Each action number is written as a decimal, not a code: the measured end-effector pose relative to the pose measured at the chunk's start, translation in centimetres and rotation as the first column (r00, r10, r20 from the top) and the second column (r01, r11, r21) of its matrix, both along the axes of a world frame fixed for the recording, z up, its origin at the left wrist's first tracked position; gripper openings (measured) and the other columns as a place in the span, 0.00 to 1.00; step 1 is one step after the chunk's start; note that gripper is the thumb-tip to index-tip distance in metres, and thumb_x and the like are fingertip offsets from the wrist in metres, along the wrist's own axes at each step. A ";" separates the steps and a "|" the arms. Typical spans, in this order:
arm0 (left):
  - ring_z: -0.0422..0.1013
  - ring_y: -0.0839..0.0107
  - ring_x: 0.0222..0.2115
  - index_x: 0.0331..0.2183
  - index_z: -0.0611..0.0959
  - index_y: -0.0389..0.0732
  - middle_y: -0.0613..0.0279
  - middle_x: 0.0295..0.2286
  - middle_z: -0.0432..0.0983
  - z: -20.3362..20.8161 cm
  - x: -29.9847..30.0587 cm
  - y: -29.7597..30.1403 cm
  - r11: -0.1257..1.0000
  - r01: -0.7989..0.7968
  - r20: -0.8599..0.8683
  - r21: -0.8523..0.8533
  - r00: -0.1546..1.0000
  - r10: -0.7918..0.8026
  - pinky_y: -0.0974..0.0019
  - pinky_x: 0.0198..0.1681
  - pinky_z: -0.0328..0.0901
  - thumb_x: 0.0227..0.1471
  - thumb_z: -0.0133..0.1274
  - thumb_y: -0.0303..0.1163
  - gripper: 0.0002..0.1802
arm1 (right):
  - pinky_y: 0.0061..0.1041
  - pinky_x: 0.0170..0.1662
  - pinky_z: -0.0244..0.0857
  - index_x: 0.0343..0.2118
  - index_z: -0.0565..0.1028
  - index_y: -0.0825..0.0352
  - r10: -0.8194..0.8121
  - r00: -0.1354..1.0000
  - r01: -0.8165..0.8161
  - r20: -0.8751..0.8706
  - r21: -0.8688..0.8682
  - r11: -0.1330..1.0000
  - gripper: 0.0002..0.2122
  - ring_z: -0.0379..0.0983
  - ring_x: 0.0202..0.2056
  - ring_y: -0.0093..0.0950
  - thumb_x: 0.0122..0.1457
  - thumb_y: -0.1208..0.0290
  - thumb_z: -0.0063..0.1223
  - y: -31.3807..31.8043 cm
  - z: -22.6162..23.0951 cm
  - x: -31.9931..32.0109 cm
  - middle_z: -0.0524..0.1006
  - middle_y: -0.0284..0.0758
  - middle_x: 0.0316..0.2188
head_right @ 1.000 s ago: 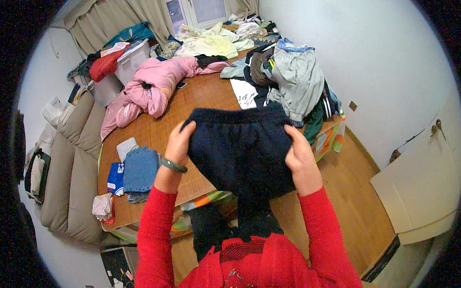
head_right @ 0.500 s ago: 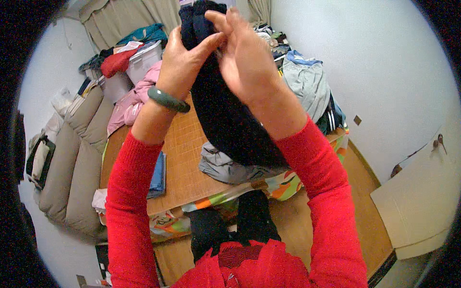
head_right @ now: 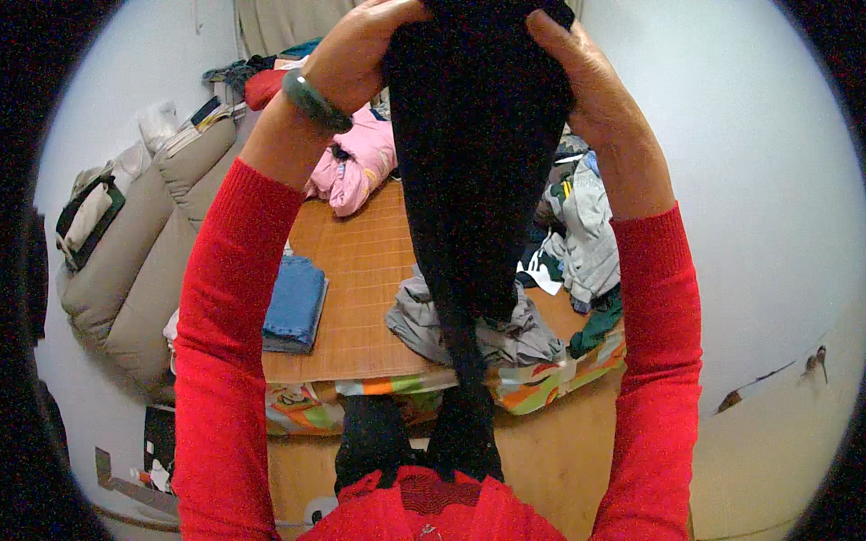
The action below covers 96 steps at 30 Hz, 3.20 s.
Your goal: The person folds a grey t-shirt, a pair of light blue jeans, and a pair of dark blue jeans on a wooden table. Each item is smoothed, folded in half, then folded again into a compact rectangle and placed on a growing stack.
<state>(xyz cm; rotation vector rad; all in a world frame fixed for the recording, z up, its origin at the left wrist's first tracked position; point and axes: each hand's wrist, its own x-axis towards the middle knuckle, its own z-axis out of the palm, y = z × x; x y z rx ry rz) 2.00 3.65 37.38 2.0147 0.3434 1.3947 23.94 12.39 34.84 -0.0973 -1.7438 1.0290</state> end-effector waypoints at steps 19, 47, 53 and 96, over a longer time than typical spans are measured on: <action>0.66 0.68 0.48 0.48 0.72 0.37 0.58 0.50 0.66 -18.9 -9.1 0.6 0.957 -0.030 0.303 -0.288 0.945 0.121 0.68 0.49 0.64 0.48 0.54 0.20 0.23 | 0.25 0.37 0.68 0.39 0.73 0.71 -0.029 0.998 0.032 0.057 -0.046 0.998 0.11 0.73 0.33 0.26 0.56 0.71 0.49 -2.4 1.1 -8.8 0.76 0.37 0.34; 0.72 0.74 0.34 0.42 0.77 0.34 0.62 0.34 0.77 -37.7 -21.1 0.0 0.515 -0.523 -0.310 -0.679 0.840 0.445 0.71 0.39 0.67 0.44 0.62 0.32 0.22 | 0.33 0.51 0.65 0.45 0.73 0.69 -0.248 0.941 0.075 -0.230 -0.573 0.816 0.15 0.71 0.46 0.37 0.56 0.69 0.54 20.2 -9.0 3.8 0.75 0.40 0.45; 0.73 0.66 0.39 0.43 0.75 0.35 0.54 0.37 0.76 -50.0 -22.4 3.3 0.268 -0.828 -0.514 -0.492 0.525 0.678 0.66 0.42 0.68 0.47 0.59 0.30 0.20 | 0.25 0.41 0.64 0.55 0.66 0.63 -0.463 0.681 0.716 0.568 -0.648 0.259 0.27 0.70 0.44 0.30 0.55 0.54 0.55 21.4 -39.6 10.6 0.72 0.35 0.47; 0.68 0.58 0.46 0.51 0.70 0.35 0.53 0.49 0.69 -55.0 -17.8 -12.2 0.130 0.043 0.136 -0.991 0.419 0.898 0.55 0.50 0.65 0.50 0.56 0.33 0.28 | 0.43 0.55 0.59 0.50 0.69 0.67 -0.368 0.885 0.428 0.285 -0.808 0.404 0.20 0.67 0.50 0.40 0.55 0.65 0.54 21.4 -55.0 9.0 0.70 0.40 0.51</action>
